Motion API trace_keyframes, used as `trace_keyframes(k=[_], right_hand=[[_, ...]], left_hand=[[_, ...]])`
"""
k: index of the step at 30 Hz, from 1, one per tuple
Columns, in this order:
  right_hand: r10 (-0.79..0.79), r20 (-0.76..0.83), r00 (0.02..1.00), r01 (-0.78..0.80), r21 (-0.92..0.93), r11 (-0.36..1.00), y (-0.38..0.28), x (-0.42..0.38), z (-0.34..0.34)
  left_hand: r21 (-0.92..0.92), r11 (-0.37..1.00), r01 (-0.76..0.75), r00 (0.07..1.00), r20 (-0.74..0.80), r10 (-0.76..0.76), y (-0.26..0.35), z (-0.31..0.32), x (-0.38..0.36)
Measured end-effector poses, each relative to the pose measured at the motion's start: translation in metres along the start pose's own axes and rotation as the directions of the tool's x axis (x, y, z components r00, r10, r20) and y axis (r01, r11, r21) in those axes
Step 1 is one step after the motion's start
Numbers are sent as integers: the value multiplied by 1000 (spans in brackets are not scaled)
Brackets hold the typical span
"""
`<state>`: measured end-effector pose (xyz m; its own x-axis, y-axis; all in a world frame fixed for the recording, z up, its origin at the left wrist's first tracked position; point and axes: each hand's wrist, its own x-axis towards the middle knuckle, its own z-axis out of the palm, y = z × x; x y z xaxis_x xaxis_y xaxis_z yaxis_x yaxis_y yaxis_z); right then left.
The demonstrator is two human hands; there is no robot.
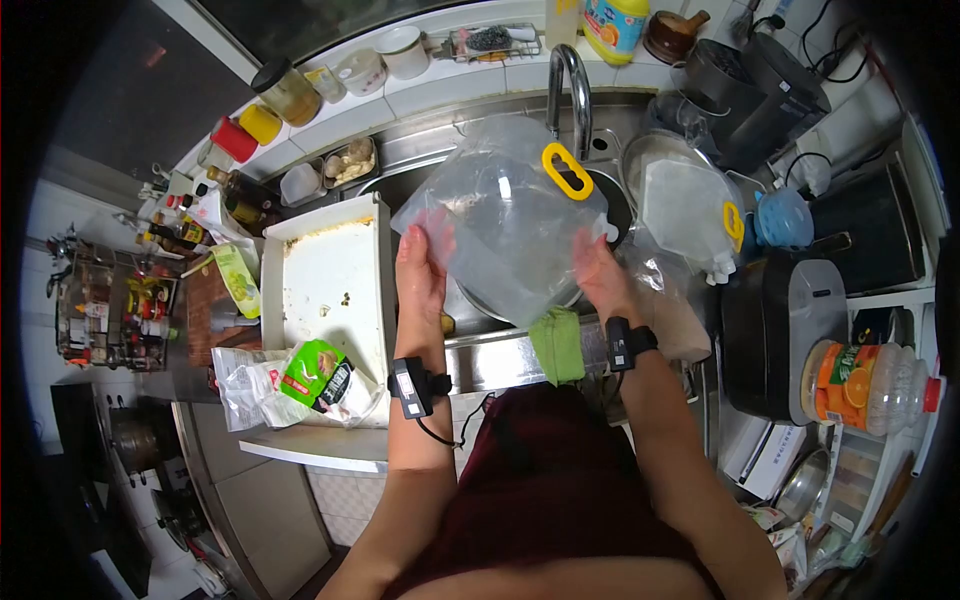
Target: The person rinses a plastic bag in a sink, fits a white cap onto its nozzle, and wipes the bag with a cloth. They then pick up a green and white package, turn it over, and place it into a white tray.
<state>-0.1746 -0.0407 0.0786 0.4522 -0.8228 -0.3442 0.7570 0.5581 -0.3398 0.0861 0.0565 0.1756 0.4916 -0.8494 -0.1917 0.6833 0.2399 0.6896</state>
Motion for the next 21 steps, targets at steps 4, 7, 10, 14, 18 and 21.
trace_keyframes(k=[4,7,10,14,18,21], right_hand=[[166,54,985,-172,136,976,10,6,0],[161,-72,984,-148,158,976,18,10,-1],[155,-122,980,-142,111,984,17,7,8],[120,-103,987,-121,-4,993,11,1,20],[92,-118,989,-87,44,995,5,-1,34],[181,-20,983,-181,15,983,6,23,-22]], left_hand=[[22,999,-40,999,3,40,19,7,6],[-103,994,-38,998,-51,33,13,-6,11],[2,1000,-24,987,-159,24,2,-19,9],[150,989,22,984,-179,5,-8,-41,12],[123,987,-99,977,-174,120,0,-13,3],[192,977,-96,982,-145,125,5,-4,5]])
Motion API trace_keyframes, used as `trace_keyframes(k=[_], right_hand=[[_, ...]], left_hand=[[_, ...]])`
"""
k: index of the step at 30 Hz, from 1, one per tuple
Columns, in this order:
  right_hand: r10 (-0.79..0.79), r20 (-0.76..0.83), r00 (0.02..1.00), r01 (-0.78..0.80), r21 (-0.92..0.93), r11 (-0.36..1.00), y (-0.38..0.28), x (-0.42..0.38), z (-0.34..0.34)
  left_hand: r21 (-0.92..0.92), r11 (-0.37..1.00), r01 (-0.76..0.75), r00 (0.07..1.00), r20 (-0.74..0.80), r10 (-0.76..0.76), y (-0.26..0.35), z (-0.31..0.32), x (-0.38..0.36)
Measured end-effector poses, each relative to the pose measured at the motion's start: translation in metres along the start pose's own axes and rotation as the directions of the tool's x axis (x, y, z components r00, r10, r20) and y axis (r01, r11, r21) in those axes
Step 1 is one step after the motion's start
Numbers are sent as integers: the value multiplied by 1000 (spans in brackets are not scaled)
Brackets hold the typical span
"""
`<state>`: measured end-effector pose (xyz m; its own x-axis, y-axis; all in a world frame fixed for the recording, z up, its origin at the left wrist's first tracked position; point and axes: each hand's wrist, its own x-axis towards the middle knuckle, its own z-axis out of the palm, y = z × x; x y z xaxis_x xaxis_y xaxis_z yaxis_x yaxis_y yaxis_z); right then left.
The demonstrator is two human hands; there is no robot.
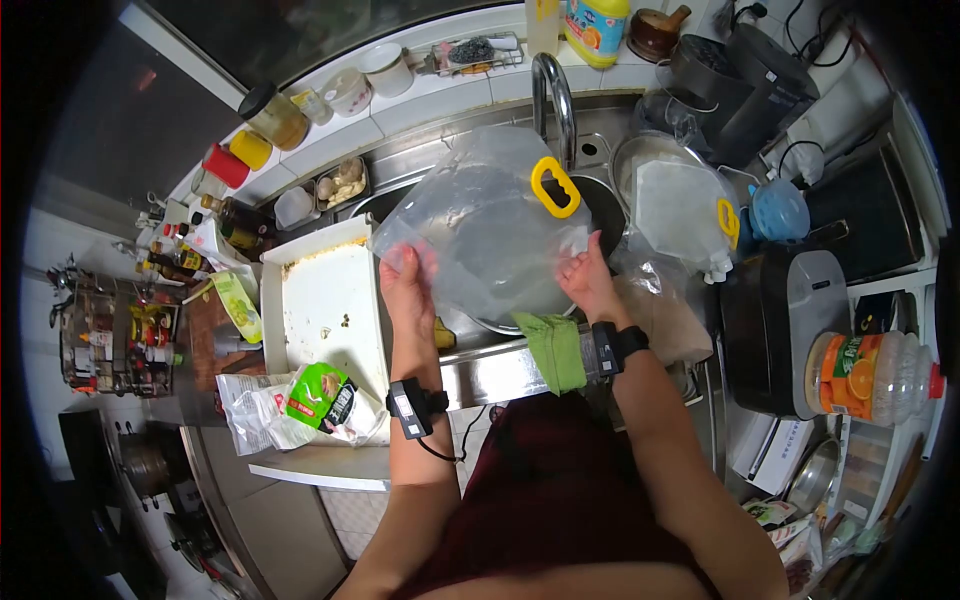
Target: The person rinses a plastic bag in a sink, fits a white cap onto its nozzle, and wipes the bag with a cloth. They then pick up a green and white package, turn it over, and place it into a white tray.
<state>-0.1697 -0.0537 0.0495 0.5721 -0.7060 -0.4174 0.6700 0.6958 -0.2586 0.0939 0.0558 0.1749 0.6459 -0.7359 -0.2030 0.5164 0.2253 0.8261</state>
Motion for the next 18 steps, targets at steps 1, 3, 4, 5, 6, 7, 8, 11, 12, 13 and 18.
trace_keyframes(k=[1,3,4,5,6,7,8,11,12,13,18], right_hand=[[-24,-58,998,23,-11,1000,1,0,6],[-58,-138,989,55,-27,998,3,-3,21],[-70,-160,985,66,-32,997,3,-5,28],[-80,-181,980,75,-38,996,2,-8,35],[-75,-182,980,66,-57,996,1,-7,35],[-70,-184,980,57,-76,995,0,-7,36],[-66,-185,980,50,-94,994,-1,-6,37],[-53,-76,996,47,-79,996,-1,-2,31],[-40,-44,998,37,-75,996,0,-2,26],[-31,-8,1000,30,-73,997,1,-1,22],[23,2,1000,-23,-143,989,-5,-12,31]], left_hand=[[12,1000,-7,1000,-9,7,3,4,1],[38,999,-18,999,-30,19,6,11,0],[35,999,-10,999,-35,11,7,11,2],[31,1000,-1,999,-42,3,9,10,4],[29,1000,7,999,-49,-5,10,8,5],[21,1000,8,999,-36,-7,10,6,7],[14,1000,9,1000,-22,-9,9,3,9],[17,999,34,998,-54,-33,9,3,8],[22,999,45,996,-78,-43,10,3,7],[46,998,47,996,-82,-43,13,4,8],[84,995,45,995,-95,-37,23,-2,12]])
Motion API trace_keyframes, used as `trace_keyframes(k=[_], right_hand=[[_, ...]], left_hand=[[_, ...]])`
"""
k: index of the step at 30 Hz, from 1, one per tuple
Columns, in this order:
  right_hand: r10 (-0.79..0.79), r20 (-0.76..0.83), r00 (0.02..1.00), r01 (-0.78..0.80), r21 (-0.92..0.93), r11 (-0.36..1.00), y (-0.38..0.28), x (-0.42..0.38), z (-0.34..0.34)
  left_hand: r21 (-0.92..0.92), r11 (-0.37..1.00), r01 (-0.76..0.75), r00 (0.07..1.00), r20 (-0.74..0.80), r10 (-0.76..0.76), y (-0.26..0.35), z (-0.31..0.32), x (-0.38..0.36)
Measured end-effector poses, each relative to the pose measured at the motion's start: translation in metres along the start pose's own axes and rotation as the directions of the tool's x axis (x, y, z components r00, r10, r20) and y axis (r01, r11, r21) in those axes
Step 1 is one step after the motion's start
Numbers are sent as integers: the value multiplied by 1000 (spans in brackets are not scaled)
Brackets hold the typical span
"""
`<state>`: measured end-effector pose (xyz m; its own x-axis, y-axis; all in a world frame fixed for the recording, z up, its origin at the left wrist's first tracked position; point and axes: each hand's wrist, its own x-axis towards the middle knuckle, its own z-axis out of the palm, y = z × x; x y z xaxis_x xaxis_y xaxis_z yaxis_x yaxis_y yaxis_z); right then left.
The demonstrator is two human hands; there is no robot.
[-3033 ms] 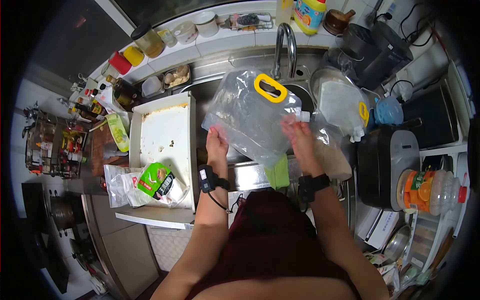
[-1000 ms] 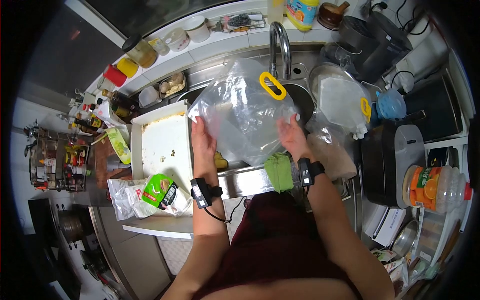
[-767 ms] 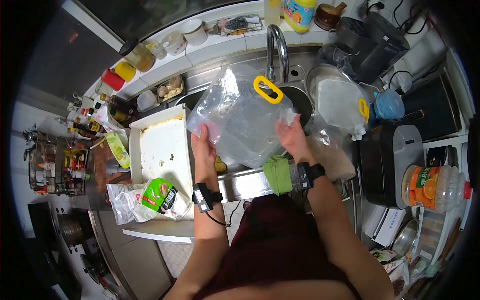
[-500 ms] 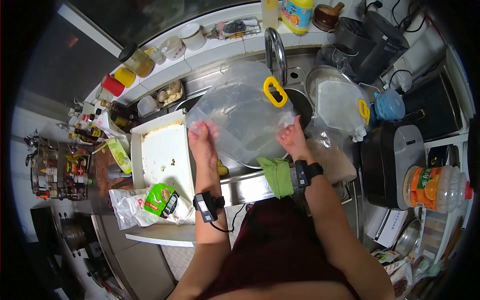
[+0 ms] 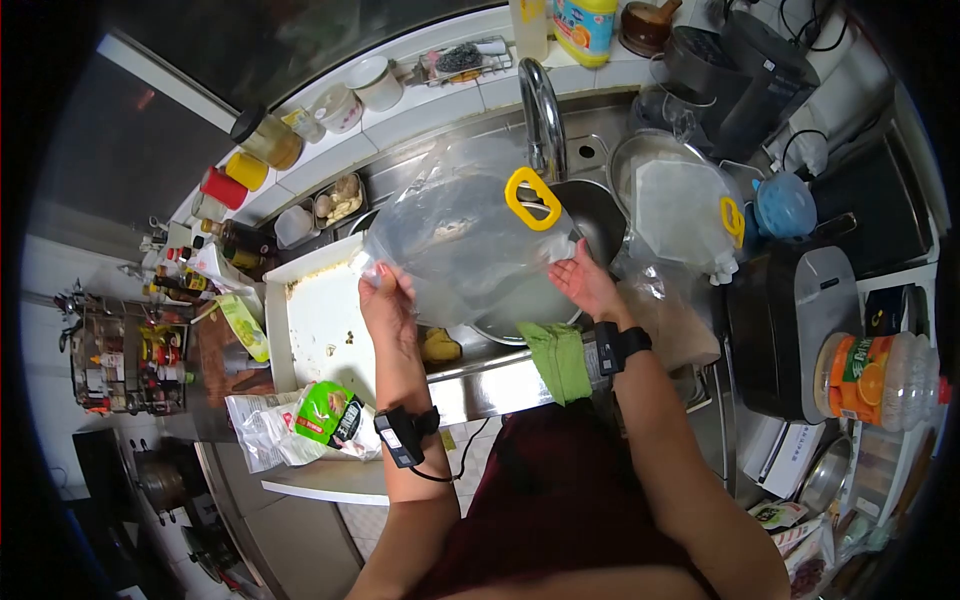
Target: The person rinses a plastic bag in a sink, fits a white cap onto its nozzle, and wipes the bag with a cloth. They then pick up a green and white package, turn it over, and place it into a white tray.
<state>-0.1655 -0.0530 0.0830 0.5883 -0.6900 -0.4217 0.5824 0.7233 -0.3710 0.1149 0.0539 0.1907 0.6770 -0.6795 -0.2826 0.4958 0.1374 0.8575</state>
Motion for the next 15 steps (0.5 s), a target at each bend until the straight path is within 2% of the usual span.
trace_keyframes(k=[2,8,11,13,14,15], right_hand=[[-21,-21,1000,20,-57,998,2,8,-8],[-196,63,978,199,-45,979,15,19,-15],[-221,36,975,223,-141,964,12,18,-5],[-196,-93,976,152,-352,923,5,12,6],[-193,-159,968,103,-450,887,2,10,11],[-146,-117,982,77,-457,886,-1,13,7]], left_hand=[[-20,1000,7,1000,0,-7,0,1,1],[-46,998,37,999,-23,-38,0,-3,2],[21,998,52,999,-7,-52,5,1,0],[74,996,49,998,23,-51,6,-1,3],[67,996,57,998,-12,-56,6,-1,4],[57,996,64,997,-46,-61,6,0,4]])
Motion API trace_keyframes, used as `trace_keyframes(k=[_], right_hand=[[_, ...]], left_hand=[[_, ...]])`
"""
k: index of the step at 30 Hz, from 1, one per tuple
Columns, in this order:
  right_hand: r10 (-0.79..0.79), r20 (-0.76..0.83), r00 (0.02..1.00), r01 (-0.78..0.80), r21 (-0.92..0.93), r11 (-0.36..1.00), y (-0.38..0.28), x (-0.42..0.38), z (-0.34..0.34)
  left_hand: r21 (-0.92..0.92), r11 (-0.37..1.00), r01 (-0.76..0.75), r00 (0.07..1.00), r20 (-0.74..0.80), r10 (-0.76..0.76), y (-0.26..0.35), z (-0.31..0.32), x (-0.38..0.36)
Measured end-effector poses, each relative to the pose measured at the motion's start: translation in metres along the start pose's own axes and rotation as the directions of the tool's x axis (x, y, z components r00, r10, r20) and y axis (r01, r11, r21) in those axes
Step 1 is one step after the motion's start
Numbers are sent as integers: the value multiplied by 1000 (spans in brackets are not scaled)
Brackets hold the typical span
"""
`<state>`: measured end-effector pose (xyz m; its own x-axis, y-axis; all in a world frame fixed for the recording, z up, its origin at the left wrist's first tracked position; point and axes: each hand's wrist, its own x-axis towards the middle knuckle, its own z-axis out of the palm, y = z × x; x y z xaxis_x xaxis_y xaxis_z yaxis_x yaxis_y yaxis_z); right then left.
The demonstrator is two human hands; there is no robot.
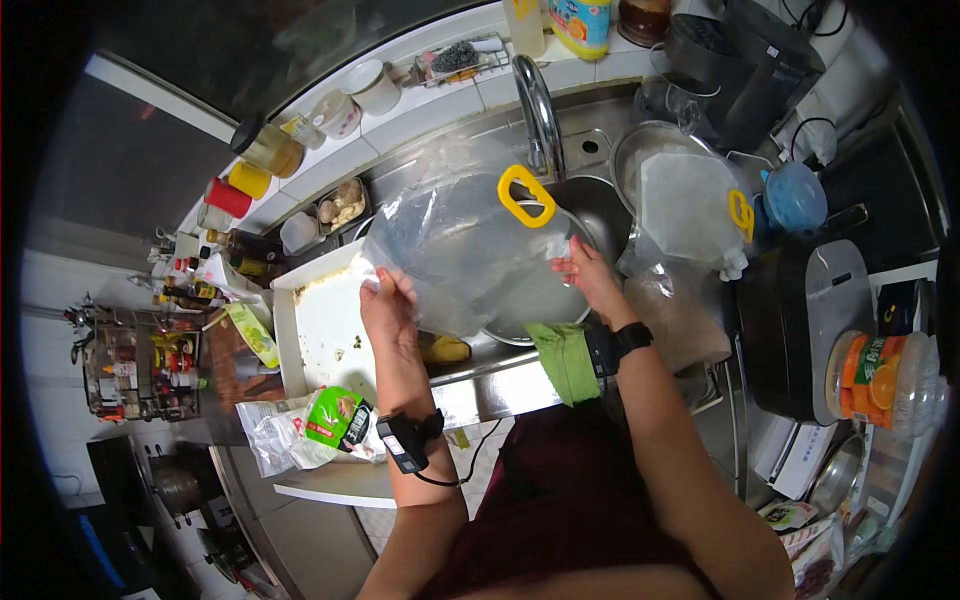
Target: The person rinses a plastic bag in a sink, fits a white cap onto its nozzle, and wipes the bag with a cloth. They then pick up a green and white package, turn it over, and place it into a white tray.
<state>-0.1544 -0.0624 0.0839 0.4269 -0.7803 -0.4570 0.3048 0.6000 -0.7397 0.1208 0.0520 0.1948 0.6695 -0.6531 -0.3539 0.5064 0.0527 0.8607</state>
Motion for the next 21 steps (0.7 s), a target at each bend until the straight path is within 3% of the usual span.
trace_keyframes(k=[2,4,8,10,12,14,15,16,19,21], right_hand=[[50,112,992,-47,-26,999,0,2,-11],[78,88,993,-80,21,997,-2,-4,-11],[172,42,984,-176,143,974,11,2,-28],[256,160,953,-293,279,915,18,5,-32],[304,265,915,-388,376,841,22,3,-31],[318,355,879,-458,442,771,22,2,-24],[303,342,889,-433,414,801,22,2,-23],[285,327,901,-403,389,828,22,2,-22],[249,166,954,-278,189,942,13,-8,-20],[218,83,973,-224,72,972,8,-10,-20]], left_hand=[[-20,1000,11,999,-41,-12,-3,-2,2],[-43,999,15,998,-60,-18,-11,-9,8],[-35,986,161,985,73,-158,-13,-6,3],[-70,998,1,944,329,22,13,30,-32],[-119,980,-159,783,590,199,28,40,-47],[44,988,-149,717,693,77,12,19,-26],[127,980,-150,680,733,9,9,18,-23],[80,995,65,809,580,-100,0,19,-22],[112,988,111,862,485,-151,-6,30,-28],[167,986,16,912,402,-83,-15,26,-21]])
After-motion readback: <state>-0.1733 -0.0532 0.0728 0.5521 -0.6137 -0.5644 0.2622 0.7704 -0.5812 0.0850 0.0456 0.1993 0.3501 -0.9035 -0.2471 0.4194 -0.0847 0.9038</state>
